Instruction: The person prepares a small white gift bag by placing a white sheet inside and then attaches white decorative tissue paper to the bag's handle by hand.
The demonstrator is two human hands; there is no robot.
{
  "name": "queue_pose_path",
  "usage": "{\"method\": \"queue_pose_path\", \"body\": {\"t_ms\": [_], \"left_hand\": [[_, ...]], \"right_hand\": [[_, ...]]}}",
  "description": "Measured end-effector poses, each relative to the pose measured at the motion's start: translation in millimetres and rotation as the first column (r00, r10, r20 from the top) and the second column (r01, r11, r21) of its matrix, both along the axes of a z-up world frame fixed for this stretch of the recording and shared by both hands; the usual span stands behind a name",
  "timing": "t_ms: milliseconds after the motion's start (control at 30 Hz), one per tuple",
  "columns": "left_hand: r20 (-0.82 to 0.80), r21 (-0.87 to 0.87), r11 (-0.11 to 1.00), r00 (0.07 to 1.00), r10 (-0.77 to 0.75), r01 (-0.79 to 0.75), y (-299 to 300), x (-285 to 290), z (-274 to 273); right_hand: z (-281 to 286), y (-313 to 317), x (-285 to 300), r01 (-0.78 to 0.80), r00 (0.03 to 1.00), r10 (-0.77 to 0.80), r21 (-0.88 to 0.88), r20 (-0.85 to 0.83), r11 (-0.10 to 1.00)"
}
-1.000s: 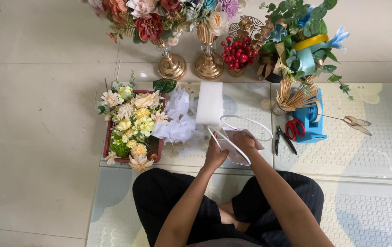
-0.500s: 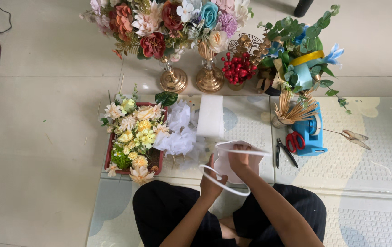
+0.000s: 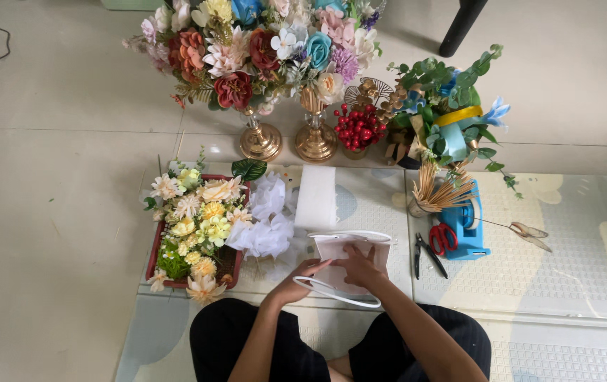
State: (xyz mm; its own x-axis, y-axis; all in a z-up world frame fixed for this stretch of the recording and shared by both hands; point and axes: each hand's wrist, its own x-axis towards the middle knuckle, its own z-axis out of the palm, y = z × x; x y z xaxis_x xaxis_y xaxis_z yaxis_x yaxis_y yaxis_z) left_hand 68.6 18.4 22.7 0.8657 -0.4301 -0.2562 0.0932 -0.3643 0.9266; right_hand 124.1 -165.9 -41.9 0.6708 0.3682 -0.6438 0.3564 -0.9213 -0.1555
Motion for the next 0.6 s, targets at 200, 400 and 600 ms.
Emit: {"method": "queue_pose_path", "body": {"t_ms": [200,400,600], "left_hand": [[0.075,0.151,0.975,0.985,0.154,-0.164,-7,20,-15],[0.086,0.153,0.956,0.967,0.239,-0.250,-23,26,-40],[0.224,0.315,0.896,0.941,0.252,-0.314,-18,14,-40]], "right_hand": [[5,-9,-5,0.011,0.997,-0.008,0.039,-0.081,0.999],[10,-17,-5,0.100,0.981,-0.071,0.163,-0.179,0.981],[-35,-37,14,0.371,0.928,-0.298,0.474,-0.224,0.799]]}}
